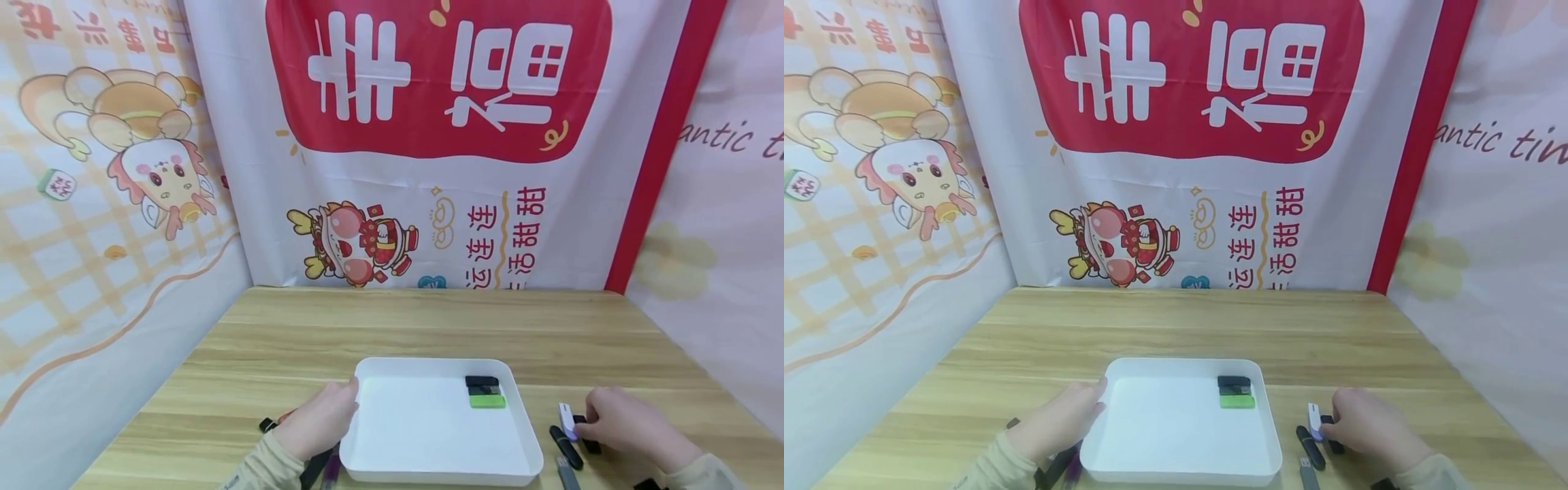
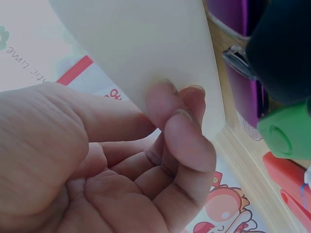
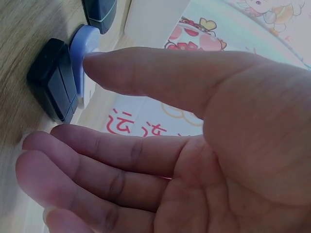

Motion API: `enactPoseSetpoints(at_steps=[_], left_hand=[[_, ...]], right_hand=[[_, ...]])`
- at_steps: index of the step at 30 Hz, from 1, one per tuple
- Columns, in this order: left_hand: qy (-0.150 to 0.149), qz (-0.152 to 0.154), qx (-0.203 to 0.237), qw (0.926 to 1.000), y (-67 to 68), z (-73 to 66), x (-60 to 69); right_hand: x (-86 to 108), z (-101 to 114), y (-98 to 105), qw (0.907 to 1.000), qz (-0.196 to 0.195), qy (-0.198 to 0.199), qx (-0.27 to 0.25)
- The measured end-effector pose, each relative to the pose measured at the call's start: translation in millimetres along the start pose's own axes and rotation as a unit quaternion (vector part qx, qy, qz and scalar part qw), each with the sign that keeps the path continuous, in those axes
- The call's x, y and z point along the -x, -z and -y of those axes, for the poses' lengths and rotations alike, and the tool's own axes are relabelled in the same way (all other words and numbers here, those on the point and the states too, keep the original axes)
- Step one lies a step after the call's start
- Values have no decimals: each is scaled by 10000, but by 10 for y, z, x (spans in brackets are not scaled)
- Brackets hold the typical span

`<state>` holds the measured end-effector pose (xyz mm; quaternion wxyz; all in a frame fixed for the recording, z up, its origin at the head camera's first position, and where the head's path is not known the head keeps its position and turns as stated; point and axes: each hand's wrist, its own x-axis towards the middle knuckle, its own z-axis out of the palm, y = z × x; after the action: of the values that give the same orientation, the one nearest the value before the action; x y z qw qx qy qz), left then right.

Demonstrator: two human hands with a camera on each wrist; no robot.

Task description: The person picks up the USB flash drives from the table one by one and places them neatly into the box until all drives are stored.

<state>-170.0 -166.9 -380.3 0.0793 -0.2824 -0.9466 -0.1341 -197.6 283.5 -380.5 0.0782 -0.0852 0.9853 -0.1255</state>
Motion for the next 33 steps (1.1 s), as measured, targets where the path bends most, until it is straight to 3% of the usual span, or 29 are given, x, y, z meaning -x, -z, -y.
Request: enactPoseSetpoints(at_steps=[12, 27, 33], left_hand=[[-19, 63, 14, 10000, -26, 2, 19], [111, 76, 84, 9999, -12, 4, -15], [-38, -48, -37, 10000, -3, 7, -18]], right_hand=[[-11, -14, -57, 9993, 217, -115, -270], [38, -79, -60, 9988, -236, 360, -253], [39, -83, -50, 9989, -162, 375, -239]])
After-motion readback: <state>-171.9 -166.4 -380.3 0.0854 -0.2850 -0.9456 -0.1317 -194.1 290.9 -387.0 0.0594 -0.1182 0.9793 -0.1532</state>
